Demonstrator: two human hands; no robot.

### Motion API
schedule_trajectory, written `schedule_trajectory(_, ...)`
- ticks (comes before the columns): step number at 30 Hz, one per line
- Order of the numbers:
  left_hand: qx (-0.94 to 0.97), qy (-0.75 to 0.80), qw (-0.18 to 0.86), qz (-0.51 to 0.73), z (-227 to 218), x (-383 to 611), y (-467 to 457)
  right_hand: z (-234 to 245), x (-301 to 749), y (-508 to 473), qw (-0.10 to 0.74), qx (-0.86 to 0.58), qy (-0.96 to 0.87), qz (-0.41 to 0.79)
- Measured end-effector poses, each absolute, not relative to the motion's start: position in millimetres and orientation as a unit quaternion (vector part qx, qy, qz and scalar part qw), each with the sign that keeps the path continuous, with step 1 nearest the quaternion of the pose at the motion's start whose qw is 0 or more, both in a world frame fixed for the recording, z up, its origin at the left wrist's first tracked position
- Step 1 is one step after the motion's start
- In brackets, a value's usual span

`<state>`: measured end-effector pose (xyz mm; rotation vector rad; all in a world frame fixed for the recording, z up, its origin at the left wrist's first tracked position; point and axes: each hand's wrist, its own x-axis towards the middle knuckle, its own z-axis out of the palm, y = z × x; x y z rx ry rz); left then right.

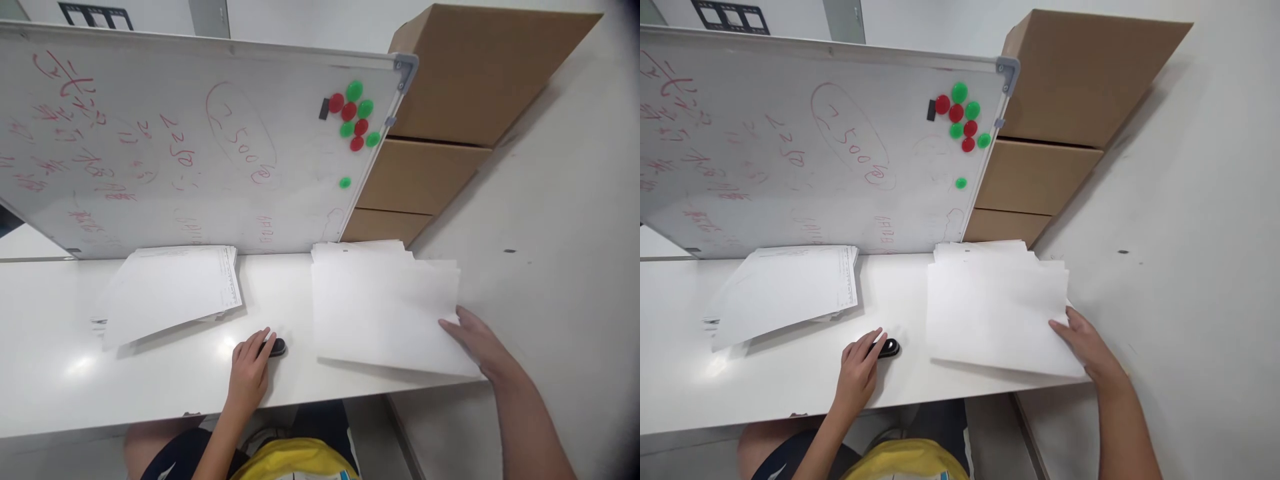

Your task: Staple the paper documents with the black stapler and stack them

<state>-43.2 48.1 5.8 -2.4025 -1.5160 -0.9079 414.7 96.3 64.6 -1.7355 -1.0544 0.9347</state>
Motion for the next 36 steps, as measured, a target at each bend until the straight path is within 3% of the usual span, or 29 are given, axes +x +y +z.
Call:
schedule_trajectory(8,-0.782,-0.499,0.031,-0.373,4.6,-48.1,49.9,40.1,467.3,221.7,0.344,-0.743,-0.493,0.296)
schedule_trajectory(12,-0.771,-0.49,0.03,-0.406,8.7,-47.4,42.4,16.7,457.4,218.3,0.311,-0.804,-0.503,0.067)
schedule_trajectory(15,-0.778,-0.454,0.054,-0.431,13.7,-64.4,37.2,-1.8,422.6,182.0,0.322,-0.746,-0.581,-0.053)
schedule_trajectory(20,-0.777,-0.52,0.162,-0.316,35.3,-140.4,64.3,-23.5,368.0,150.1,0.23,-0.607,-0.76,-0.044)
schedule_trajectory(24,-0.763,-0.593,0.156,-0.205,53.4,-198.3,98.7,-29.3,356.5,173.3,0.235,-0.636,-0.735,-0.031)
schedule_trajectory(27,-0.761,-0.607,0.111,-0.197,60.7,-219.5,101.4,-30.3,355.1,181.0,0.234,-0.64,-0.732,-0.024)
schedule_trajectory(32,-0.535,-0.722,0.123,-0.42,77.1,-202.3,69.9,-16.8,333.9,144.8,0.281,-0.63,-0.724,-0.011)
schedule_trajectory(36,-0.29,-0.729,0.121,-0.608,113.5,-142.3,39.0,19.4,278.2,101.9,0.376,-0.578,-0.718,0.093)
